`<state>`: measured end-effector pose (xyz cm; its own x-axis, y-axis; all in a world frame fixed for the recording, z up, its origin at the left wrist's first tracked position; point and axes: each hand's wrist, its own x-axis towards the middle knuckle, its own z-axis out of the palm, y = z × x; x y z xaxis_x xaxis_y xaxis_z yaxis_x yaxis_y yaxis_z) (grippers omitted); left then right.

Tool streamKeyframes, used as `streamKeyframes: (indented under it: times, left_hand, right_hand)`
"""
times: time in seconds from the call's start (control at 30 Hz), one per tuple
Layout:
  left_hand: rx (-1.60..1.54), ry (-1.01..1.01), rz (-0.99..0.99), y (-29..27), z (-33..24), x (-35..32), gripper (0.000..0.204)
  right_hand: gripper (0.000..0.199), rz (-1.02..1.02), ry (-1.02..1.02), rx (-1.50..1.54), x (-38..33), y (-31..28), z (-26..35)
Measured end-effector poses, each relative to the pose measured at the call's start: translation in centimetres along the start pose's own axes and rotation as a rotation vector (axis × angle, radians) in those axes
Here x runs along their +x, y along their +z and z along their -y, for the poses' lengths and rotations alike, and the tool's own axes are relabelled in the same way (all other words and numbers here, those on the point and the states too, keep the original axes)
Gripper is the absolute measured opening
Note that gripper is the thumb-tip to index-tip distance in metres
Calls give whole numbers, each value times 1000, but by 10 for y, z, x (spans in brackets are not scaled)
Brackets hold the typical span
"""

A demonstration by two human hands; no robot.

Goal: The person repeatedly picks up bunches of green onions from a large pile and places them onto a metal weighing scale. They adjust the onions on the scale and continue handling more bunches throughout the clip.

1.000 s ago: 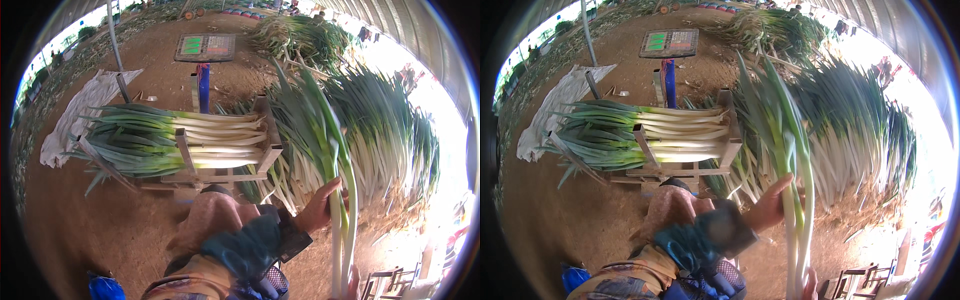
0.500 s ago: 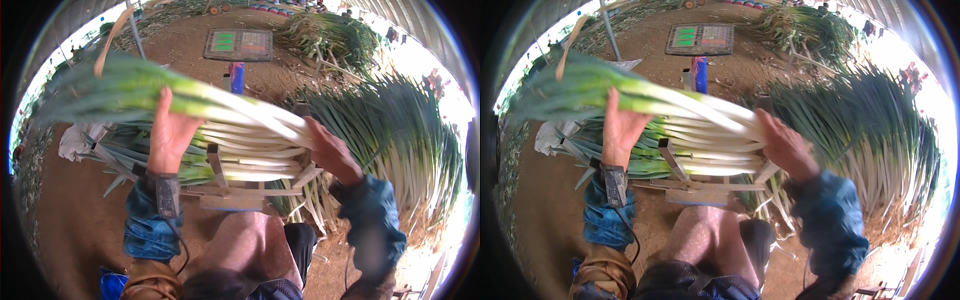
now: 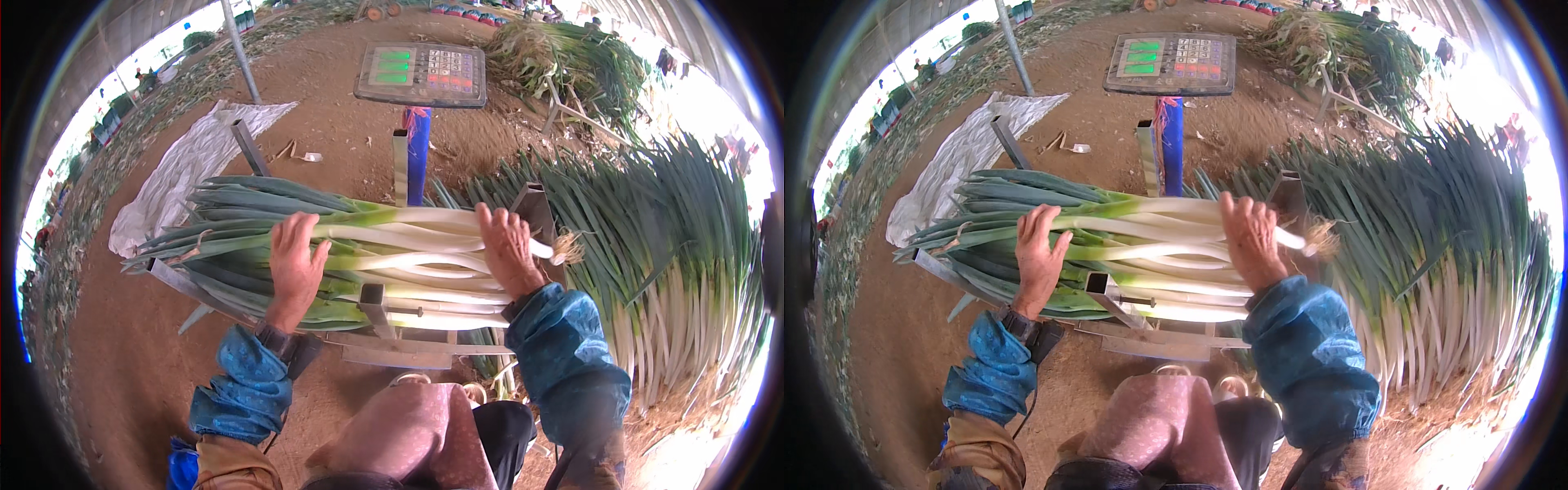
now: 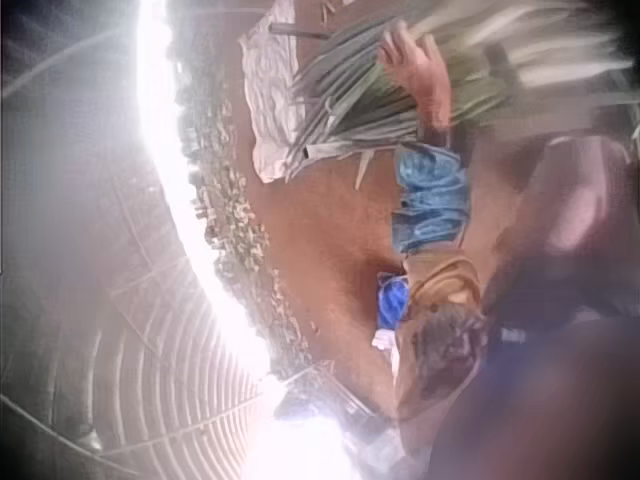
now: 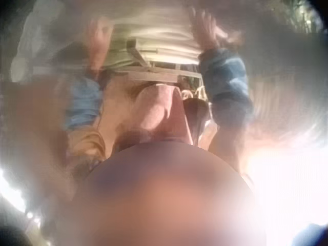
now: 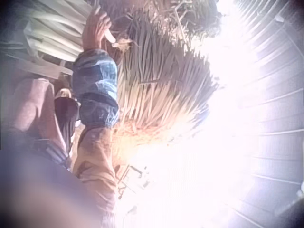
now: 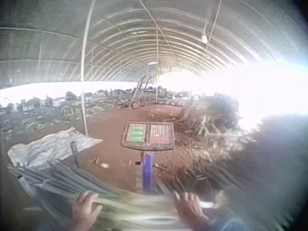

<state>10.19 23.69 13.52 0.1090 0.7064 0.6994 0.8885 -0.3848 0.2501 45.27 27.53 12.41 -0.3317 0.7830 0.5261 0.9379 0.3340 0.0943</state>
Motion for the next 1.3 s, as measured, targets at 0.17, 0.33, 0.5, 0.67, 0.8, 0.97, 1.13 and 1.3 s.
streamKeyframes:
  times: [0.17, 0.33, 0.5, 0.67, 0.8, 0.97, 1.13, 1.3]
  left_hand:
    - [339, 179, 299, 30, 30, 9, 43]
    - [317, 321, 325, 35, 47, 24, 32]
    - [250, 439, 166, -6, 17, 57, 33]
    - [164, 480, -29, -59, -11, 92, 35]
    - [145, 445, -86, -61, -11, 70, 31]
    - [314, 416, 329, -3, -11, -22, 48]
    - [193, 292, 472, -1, -8, -49, 54]
    - [110, 186, 380, -27, -15, -38, 49]
  right_hand:
    - [56, 241, 51, 2, -14, 37, 27]
    - [62, 122, -27, 122, -7, 20, 41]
    - [58, 97, -34, 369, -1, -25, 51]
    - [34, 112, 4, 490, 9, -51, 31]
    - [31, -6, 6, 269, -7, -47, 18]
    - [21, 111, -10, 81, -71, -7, 31]
    - [36, 342, 83, 150, -91, 6, 32]
    - [56, 138, 154, 237, -36, -9, 42]
